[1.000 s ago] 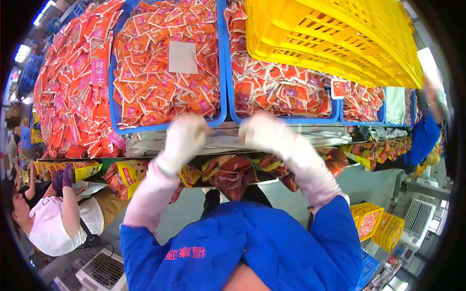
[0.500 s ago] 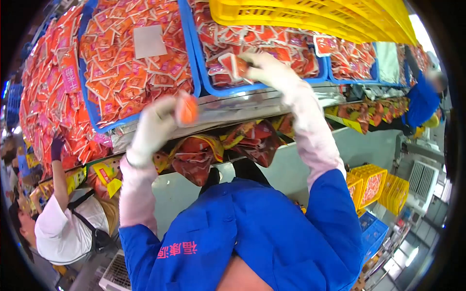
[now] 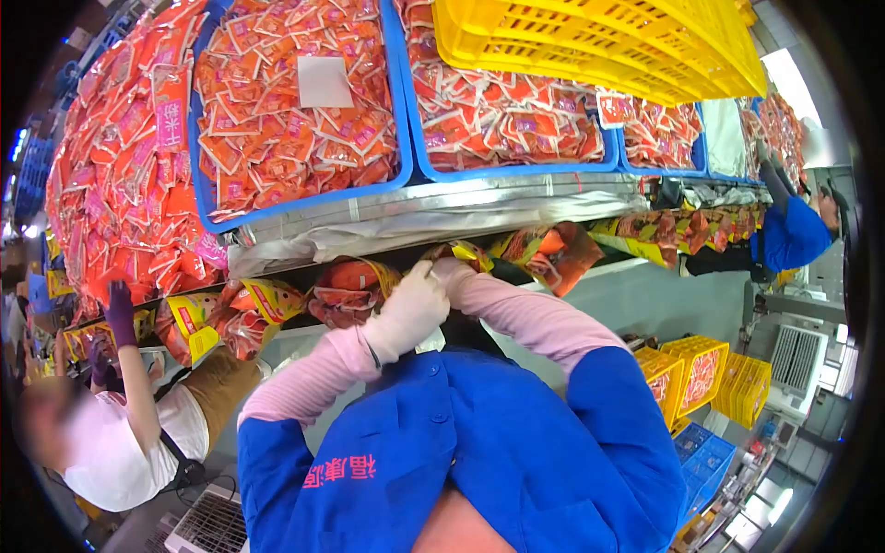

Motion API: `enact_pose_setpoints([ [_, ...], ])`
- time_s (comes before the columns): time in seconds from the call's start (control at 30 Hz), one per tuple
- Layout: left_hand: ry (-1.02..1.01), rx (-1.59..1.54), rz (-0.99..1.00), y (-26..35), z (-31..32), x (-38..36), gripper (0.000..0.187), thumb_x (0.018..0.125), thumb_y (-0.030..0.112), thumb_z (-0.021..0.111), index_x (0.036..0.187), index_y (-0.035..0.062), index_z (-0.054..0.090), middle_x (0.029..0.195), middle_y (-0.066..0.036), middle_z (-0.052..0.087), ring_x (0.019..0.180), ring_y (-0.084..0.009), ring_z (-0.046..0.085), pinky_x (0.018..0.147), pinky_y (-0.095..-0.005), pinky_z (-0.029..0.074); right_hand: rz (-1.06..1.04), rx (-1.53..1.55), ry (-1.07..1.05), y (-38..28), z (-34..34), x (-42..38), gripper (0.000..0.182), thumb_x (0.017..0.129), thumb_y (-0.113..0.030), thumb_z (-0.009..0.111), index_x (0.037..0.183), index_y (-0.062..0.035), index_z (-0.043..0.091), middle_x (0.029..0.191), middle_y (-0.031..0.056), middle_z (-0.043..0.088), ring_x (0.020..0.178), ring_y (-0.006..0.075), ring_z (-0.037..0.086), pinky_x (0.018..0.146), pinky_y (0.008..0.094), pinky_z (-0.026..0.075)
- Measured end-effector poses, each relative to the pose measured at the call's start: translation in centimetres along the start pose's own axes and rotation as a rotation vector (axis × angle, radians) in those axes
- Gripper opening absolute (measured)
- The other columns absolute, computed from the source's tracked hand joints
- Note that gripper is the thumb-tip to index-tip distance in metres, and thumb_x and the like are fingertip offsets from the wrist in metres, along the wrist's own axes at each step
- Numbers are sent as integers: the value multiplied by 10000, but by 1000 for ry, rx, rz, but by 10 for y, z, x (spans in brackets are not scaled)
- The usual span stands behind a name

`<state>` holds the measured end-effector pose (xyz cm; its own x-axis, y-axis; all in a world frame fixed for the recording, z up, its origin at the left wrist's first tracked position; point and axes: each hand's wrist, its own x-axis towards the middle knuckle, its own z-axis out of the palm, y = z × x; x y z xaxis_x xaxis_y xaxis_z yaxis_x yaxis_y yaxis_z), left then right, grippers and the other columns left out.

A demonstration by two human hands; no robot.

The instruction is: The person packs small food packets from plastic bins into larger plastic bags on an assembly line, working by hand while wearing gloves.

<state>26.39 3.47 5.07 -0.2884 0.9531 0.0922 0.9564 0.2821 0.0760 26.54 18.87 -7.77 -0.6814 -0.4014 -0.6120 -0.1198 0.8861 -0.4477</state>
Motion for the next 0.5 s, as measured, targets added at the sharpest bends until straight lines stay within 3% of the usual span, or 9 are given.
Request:
enact_pose_setpoints([
  [0.13, -97, -48, -82, -15, -22, -5, 92, 733, 165, 641, 736, 110, 715, 769, -53, 688, 849, -222, 658, 984, -433, 427, -6, -43, -24, -25, -29, -9, 344, 897, -362, 605, 1060, -103, 762, 1063, 180, 742, 986, 316, 719, 861, 443, 557],
  [0.17, -78, -293, -141, -27, -33, -6, 59, 758, 158, 672, 761, 122, 718, 805, -63, 691, 888, -242, 659, 961, -442, 448, -14, -89, -35, -32, -41, -13, 340, 921, -362, 577, 1060, -112, 762, 1059, 177, 742, 987, 315, 716, 865, 446, 554],
  [0.23, 204, -658, -418, -67, -64, -4, 70, 800, 176, 698, 765, 115, 703, 821, -78, 686, 902, -278, 660, 924, -456, 470, 96, 207, -268, -74, -175, -86, 276, 897, -309, 608, 1025, -131, 774, 984, 163, 745, 921, 328, 717, 832, 454, 560],
  [0.3, 214, -604, -792, -121, -71, 10, 92, 848, 181, 687, 864, 90, 697, 878, -120, 679, 948, -311, 660, 853, -456, 500, -271, -39, -15, -31, -231, -92, 233, 864, -264, 634, 972, -118, 781, 932, 174, 739, 866, 347, 714, 805, 444, 566],
  [0.37, 268, -367, -859, -186, -16, 37, 167, 861, 194, 686, 978, 75, 687, 937, -140, 681, 994, -345, 662, 835, -458, 520, -61, -77, 326, 24, -256, -29, 190, 840, -178, 636, 956, -117, 773, 901, 180, 729, 858, 345, 713, 787, 421, 571],
  [0.4, 185, -218, -831, -210, 10, 53, 194, 876, 189, 674, 1042, 89, 685, 992, -150, 676, 1012, -358, 660, 828, -458, 530, -36, -136, 396, 60, -261, 15, 260, 849, -137, 640, 1084, -143, 752, 942, 185, 724, 914, 334, 718, 818, 424, 571],
  [0.43, 94, -73, -797, -228, 36, 67, 230, 891, 184, 661, 1106, 103, 684, 1046, -160, 671, 1030, -372, 657, 821, -458, 539, 55, 74, 266, 72, -266, 47, 363, 902, -114, 603, 1259, -85, 662, 1062, 190, 720, 1030, 363, 690, 932, 436, 541],
  [0.47, -64, -113, -845, -245, 66, 79, 251, 906, 202, 634, 1131, 96, 670, 1067, -155, 672, 1052, -377, 652, 847, -469, 541, 29, -216, 363, 96, -244, 88, 384, 904, -190, 631, 1271, -81, 655, 1116, 209, 706, 1050, 363, 686, 957, 436, 529],
  [0.5, -223, -153, -889, -255, 86, 88, 274, 921, 219, 607, 1157, 90, 656, 1088, -149, 673, 1075, -383, 648, 873, -480, 542, 109, -194, 400, 99, -236, 113, 431, 898, -271, 652, 1287, -87, 646, 1155, 219, 696, 1066, 363, 684, 976, 441, 520],
])
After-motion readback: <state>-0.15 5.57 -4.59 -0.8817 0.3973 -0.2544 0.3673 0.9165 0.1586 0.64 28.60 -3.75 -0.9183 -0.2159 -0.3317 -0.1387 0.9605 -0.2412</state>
